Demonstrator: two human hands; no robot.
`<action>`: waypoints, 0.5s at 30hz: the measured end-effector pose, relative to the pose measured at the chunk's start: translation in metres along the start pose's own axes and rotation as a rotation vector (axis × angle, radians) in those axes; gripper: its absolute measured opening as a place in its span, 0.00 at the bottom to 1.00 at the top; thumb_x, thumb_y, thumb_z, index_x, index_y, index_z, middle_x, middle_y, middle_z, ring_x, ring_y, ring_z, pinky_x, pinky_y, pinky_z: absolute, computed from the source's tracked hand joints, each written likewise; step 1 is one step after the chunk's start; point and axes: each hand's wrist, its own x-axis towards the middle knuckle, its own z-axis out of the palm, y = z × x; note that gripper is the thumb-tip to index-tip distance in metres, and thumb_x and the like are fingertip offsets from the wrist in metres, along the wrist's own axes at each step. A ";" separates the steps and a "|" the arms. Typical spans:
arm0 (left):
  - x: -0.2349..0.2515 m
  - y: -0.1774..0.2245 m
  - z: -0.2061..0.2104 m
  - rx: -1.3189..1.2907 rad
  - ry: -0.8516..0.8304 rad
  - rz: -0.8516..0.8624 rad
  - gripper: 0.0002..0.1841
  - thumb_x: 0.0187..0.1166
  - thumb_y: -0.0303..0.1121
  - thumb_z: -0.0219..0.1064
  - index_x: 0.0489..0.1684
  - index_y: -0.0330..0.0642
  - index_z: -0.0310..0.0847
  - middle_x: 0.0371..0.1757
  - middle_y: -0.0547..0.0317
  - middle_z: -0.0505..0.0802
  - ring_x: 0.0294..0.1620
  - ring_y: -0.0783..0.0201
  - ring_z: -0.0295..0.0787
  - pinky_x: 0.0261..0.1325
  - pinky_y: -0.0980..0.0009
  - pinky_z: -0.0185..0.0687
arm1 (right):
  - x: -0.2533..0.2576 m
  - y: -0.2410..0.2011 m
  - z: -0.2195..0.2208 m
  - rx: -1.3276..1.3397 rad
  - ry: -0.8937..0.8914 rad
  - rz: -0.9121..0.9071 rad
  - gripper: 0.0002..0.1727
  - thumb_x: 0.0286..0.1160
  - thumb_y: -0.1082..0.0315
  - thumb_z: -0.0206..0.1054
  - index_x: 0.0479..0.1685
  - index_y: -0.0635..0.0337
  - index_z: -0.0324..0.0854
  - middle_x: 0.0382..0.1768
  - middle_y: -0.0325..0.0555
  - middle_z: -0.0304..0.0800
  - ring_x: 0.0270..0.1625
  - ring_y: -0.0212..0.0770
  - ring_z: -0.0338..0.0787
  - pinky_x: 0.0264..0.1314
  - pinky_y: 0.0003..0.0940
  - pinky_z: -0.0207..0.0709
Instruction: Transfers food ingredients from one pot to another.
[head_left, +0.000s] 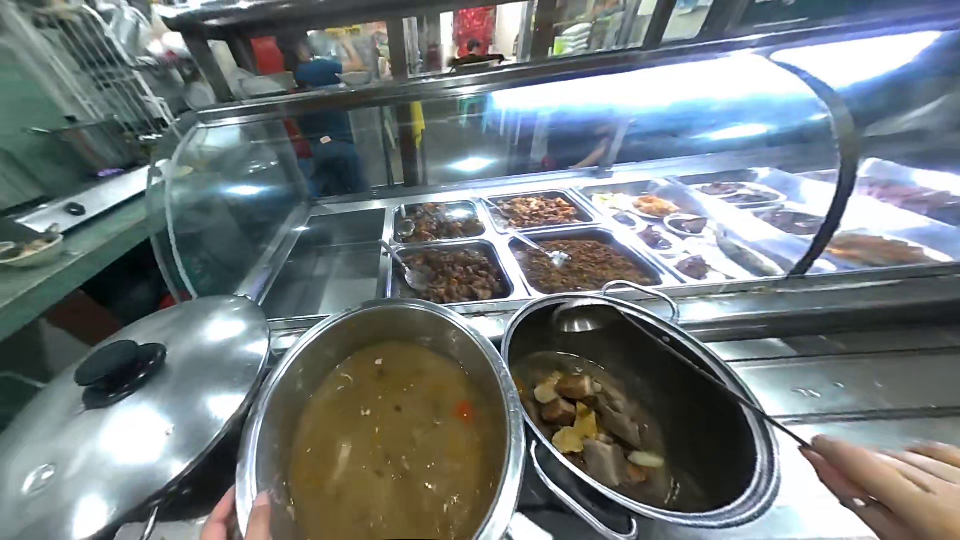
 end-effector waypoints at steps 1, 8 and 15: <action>-0.001 0.001 0.001 0.004 0.004 -0.006 0.24 0.86 0.23 0.54 0.77 0.18 0.59 0.58 0.41 0.78 0.52 0.76 0.77 0.58 0.81 0.74 | 0.004 -0.002 -0.001 -0.005 0.083 -0.014 0.12 0.80 0.71 0.62 0.33 0.72 0.85 0.18 0.58 0.88 0.21 0.56 0.91 0.33 0.50 0.84; -0.005 0.006 0.004 -0.048 0.032 -0.063 0.22 0.87 0.25 0.55 0.78 0.24 0.62 0.59 0.42 0.79 0.53 0.72 0.81 0.56 0.77 0.78 | 0.086 -0.085 -0.032 0.200 0.330 -0.212 0.14 0.84 0.64 0.59 0.34 0.63 0.82 0.15 0.51 0.84 0.17 0.48 0.83 0.28 0.40 0.76; -0.002 0.001 0.005 -0.062 0.038 -0.048 0.22 0.85 0.27 0.57 0.75 0.26 0.66 0.60 0.41 0.83 0.54 0.66 0.84 0.57 0.72 0.81 | 0.169 -0.199 -0.006 0.200 0.048 -0.385 0.06 0.58 0.80 0.75 0.28 0.64 0.82 0.14 0.49 0.83 0.20 0.51 0.89 0.31 0.45 0.83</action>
